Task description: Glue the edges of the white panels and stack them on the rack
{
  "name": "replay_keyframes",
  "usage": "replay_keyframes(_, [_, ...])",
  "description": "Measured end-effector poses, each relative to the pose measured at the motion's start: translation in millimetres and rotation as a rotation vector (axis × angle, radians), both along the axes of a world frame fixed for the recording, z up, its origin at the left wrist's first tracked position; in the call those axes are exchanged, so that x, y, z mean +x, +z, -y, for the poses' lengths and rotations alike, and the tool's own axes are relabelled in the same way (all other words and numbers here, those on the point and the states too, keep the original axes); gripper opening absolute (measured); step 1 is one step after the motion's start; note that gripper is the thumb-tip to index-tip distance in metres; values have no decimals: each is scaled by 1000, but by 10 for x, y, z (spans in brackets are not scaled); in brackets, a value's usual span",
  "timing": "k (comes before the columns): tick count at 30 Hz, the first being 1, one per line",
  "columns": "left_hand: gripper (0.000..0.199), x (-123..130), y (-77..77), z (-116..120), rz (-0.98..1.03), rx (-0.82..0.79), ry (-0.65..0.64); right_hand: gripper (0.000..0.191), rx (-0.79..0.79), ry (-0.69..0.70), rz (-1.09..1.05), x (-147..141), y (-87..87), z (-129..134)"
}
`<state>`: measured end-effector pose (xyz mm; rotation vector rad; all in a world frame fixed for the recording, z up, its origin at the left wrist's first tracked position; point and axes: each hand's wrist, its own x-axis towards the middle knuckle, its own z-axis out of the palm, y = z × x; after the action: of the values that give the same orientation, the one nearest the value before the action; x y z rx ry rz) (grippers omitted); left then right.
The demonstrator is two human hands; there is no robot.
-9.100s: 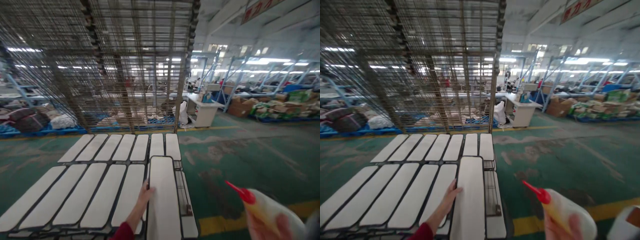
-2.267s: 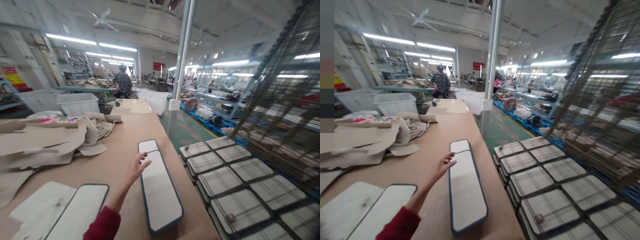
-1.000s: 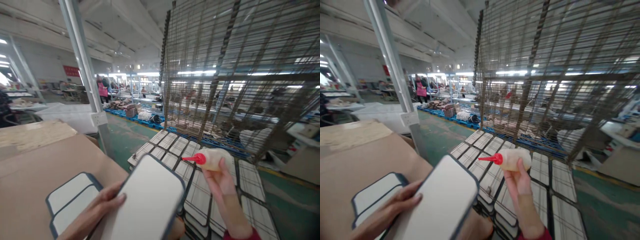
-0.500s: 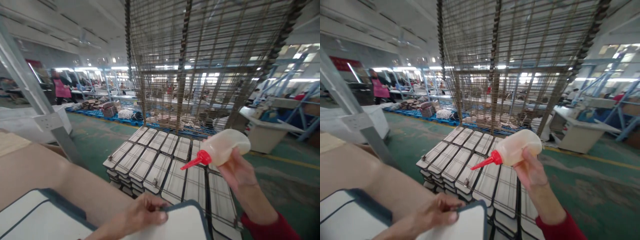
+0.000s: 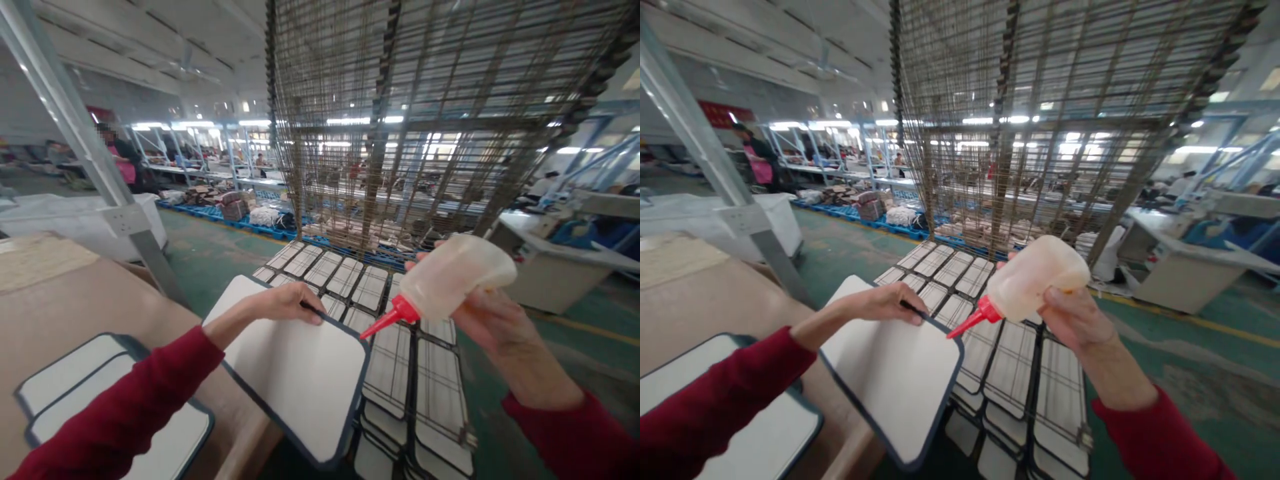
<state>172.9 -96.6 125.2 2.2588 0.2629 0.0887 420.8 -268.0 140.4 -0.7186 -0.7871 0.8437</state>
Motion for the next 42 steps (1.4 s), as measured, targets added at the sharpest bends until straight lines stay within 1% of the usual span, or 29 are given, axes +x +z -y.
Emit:
replay_keyframes(3, [32, -51, 40, -69, -21, 2, -29, 68, 23, 34, 35, -56, -38, -77])
replay_keyframes(6, [32, -145, 117, -94, -50, 0, -57, 60, 41, 57, -17, -119, -68, -171])
replay_keyframes(9, [33, -261, 205, -80, -75, -40, -81, 55, 41, 61, -64, -216, -71, -262])
replay_keyframes(11, [34, -334, 247, -72, -94, -59, -89, 55, 25, 79, -81, -304, -56, -316])
replay_keyframes(14, [33, -426, 279, -84, -114, -86, -94, 62, -10, 106, -102, -446, -27, -386])
replay_keyframes(17, [32, -501, 294, -117, -127, -121, -112, 70, -39, 133, -102, -566, -7, -450])
replay_keyframes(19, [33, -542, 306, -137, -142, -131, -120, 72, -58, 156, -69, -627, 1, -491])
replay_keyframes(22, [34, -593, 323, -152, -167, -138, -117, 68, -77, 195, -29, -693, 7, -549])
replay_keyframes(24, [35, -621, 328, -158, -178, -148, -113, 65, -85, 217, -38, -721, 6, -587])
replay_keyframes(28, [35, -671, 315, -187, -189, -161, -108, 66, -104, 232, -45, -756, -1, -661])
replay_keyframes(34, [38, -728, 297, -238, -177, -185, -101, 73, -82, 246, 35, -803, -3, -717])
replay_keyframes(39, [37, -758, 307, -240, -150, -200, -89, 74, -78, 278, -46, -789, -37, -741])
replay_keyframes(42, [39, -783, 307, -256, -143, -198, -64, 73, -73, 276, -59, -768, -55, -750])
